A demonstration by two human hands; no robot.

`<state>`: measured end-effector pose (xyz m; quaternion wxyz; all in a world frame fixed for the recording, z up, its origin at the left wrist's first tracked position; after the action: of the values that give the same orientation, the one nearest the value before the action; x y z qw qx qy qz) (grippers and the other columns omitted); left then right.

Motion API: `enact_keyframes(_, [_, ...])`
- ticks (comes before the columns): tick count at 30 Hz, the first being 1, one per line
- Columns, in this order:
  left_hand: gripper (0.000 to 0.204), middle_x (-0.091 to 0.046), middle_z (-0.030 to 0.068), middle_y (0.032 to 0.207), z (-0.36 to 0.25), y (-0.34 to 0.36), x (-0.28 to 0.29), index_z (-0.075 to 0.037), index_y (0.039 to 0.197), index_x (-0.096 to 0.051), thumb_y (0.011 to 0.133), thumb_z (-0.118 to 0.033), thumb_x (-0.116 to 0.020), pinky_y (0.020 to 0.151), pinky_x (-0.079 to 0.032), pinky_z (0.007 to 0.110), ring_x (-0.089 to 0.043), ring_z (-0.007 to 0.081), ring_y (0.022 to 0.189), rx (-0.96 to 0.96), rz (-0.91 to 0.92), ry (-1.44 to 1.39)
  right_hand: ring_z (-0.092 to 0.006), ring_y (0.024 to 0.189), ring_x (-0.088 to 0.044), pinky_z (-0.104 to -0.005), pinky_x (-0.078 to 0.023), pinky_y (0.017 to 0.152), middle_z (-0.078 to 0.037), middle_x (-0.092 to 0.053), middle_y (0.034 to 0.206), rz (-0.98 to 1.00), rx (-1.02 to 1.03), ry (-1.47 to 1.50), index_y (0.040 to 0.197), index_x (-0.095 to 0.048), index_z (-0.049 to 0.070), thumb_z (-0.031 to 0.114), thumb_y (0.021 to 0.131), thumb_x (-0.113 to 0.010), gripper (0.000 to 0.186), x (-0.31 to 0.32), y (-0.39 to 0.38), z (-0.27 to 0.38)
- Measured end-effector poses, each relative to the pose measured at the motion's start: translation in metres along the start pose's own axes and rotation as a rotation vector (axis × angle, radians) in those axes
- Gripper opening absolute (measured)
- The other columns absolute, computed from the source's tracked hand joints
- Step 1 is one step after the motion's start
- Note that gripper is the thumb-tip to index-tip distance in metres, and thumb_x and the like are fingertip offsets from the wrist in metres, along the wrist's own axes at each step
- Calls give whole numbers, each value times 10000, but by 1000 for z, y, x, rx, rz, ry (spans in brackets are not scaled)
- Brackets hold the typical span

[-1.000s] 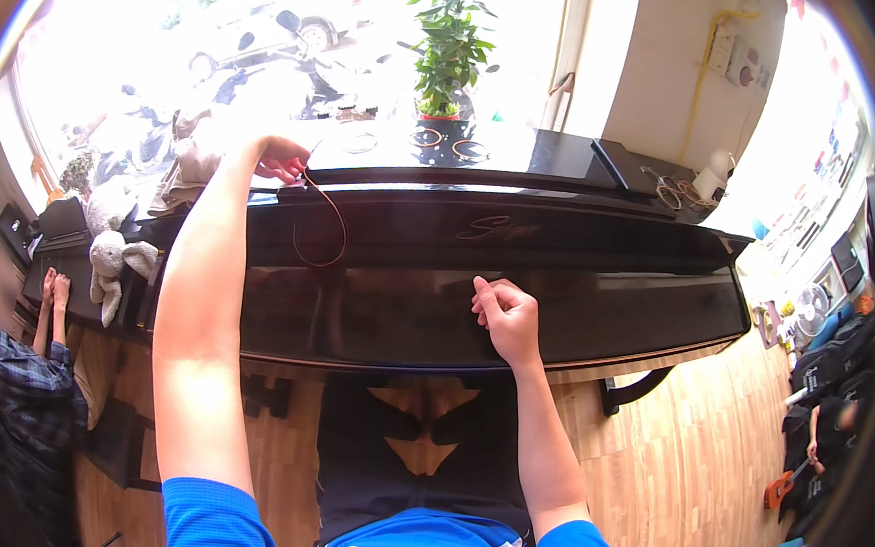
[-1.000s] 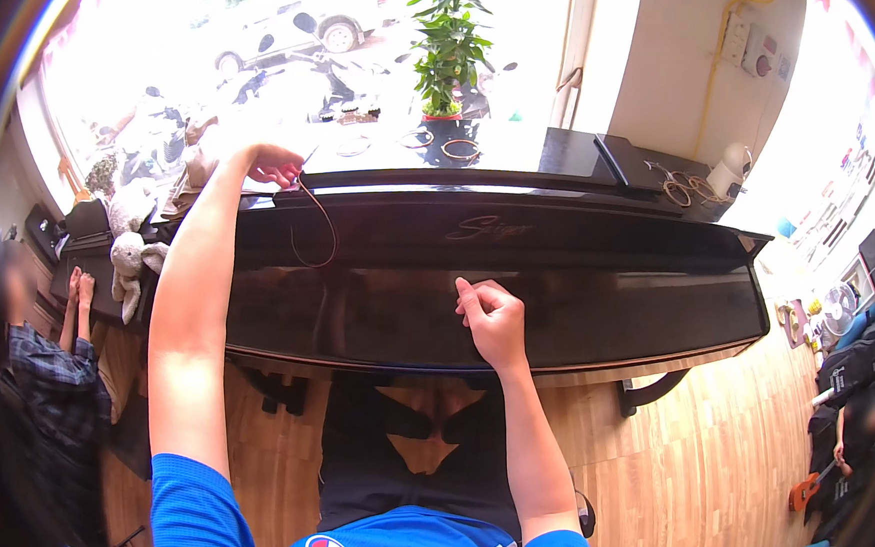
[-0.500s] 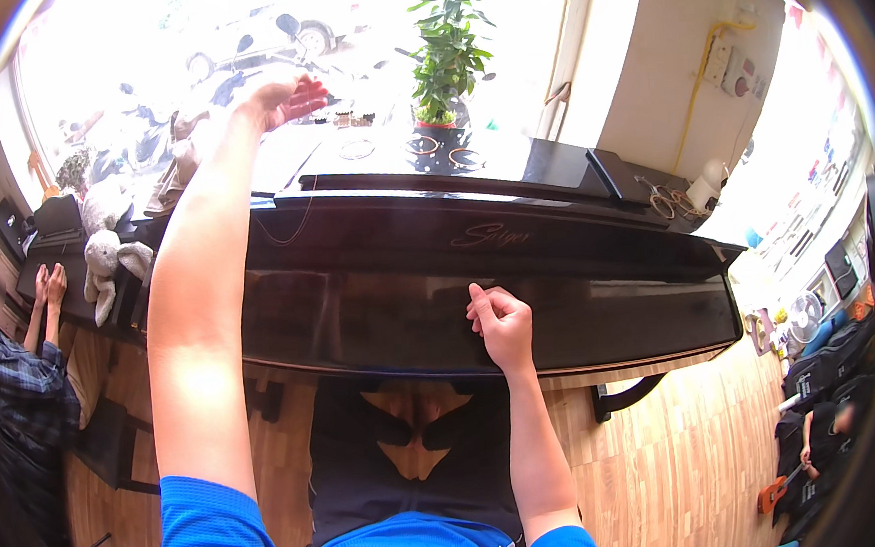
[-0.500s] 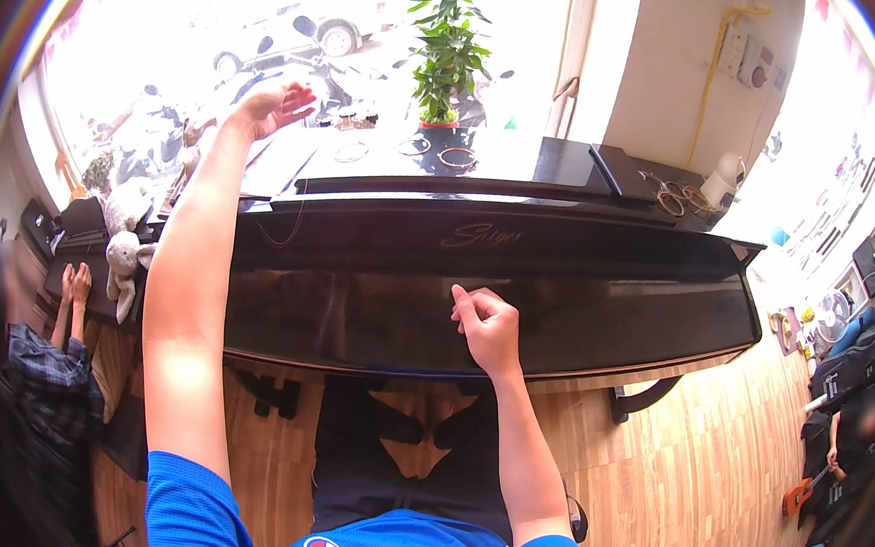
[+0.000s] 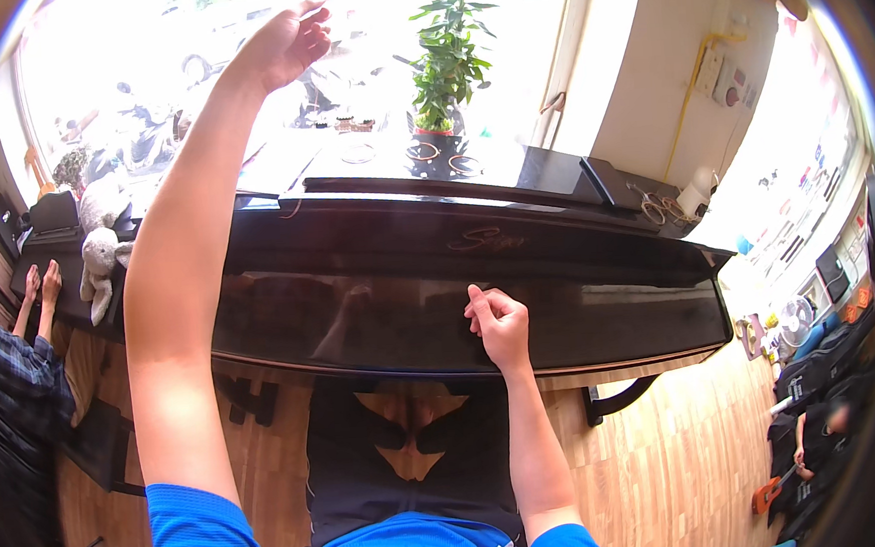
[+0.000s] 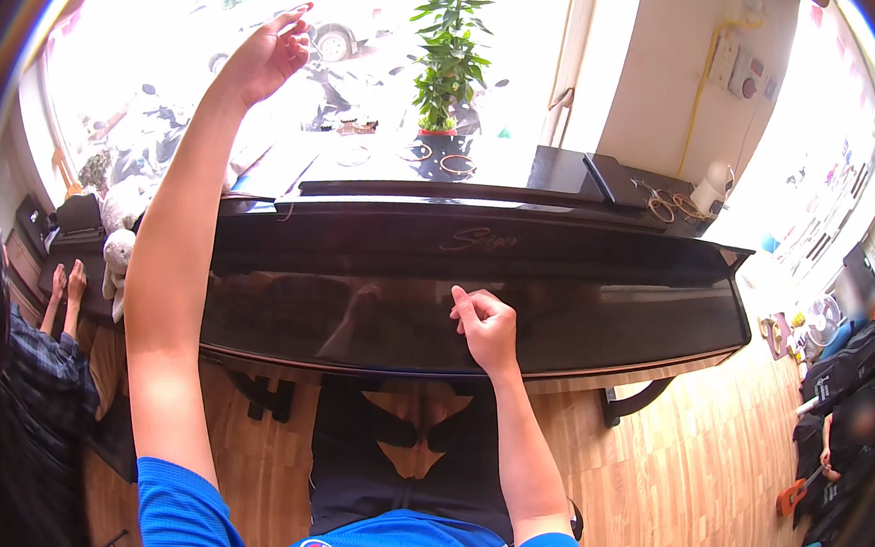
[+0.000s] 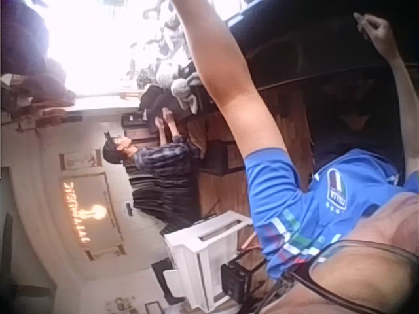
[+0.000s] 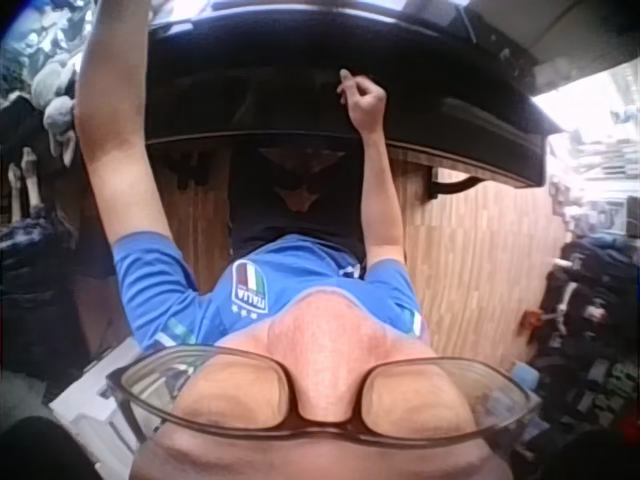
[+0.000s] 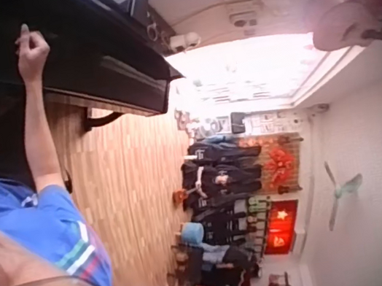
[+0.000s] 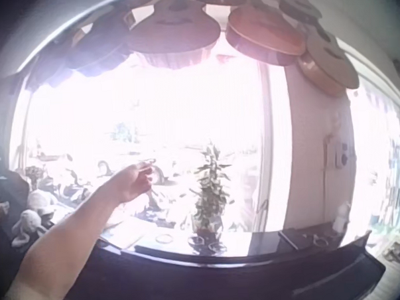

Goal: The person repeatedly picks up thin copper wire from a piano, bends it into circular loops, and places the finished loops back on the piano surface. The process is repeated multiple times with new wire pieces.

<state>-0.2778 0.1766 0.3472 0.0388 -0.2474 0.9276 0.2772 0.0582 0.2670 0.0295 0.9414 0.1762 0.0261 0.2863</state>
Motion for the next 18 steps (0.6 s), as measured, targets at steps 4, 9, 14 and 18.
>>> enact_keyframes(4, [377, -548, 11, 918, -31, -28, -8, -44, 1356, -512, 1006, -177, -555, 651, -530, 182, -531, 40, 740, -89, 69, 69, -61, 528, -544, -209, -409, 493, -19, -638, 703, 14, -29, 78, 789, -670, 16, 273, 947, -682, 301, -5, 2, 8])
enact_keyframes(9, [423, -455, -12, 902, -61, -62, -19, -80, 1425, -398, 1012, -86, -489, 630, -405, 219, -454, 88, 759, -12, 334, -114, -54, 572, -559, -190, -442, 531, -12, -637, 724, 15, 155, 83, 1080, -619, 23, 209, 911, -729, 274, -10, 5, 60])
enact_keyframes(14, [434, -513, -7, 892, -74, -123, -51, -43, 1409, -462, 986, -103, -539, 588, -428, 190, -480, 45, 720, -169, 318, 285, -180, 999, -586, -288, -519, 786, -131, -574, 1180, -144, 531, -135, 1418, -404, -4, 272, 723, -890, 892, -22, 4, 152])
enact_keyframes(18, [314, -454, -26, 747, -65, -188, -72, -41, 1313, -512, 1026, -167, -501, 488, -371, 205, -430, 42, 570, -59, 196, 185, -291, 1141, -550, -403, -462, 970, -188, -507, 1299, -243, 664, -435, 1478, -302, -20, 342, 711, -885, 1029, -44, 4, 173])
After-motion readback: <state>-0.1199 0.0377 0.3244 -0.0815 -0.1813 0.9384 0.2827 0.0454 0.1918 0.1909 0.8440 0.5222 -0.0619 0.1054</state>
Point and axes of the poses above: each hand's wrist, its own y-axis towards the middle knuckle, its own x-axis out of the back of the hand, z = x × y, the point moved 4 cm from there along y, towards the middle knuckle
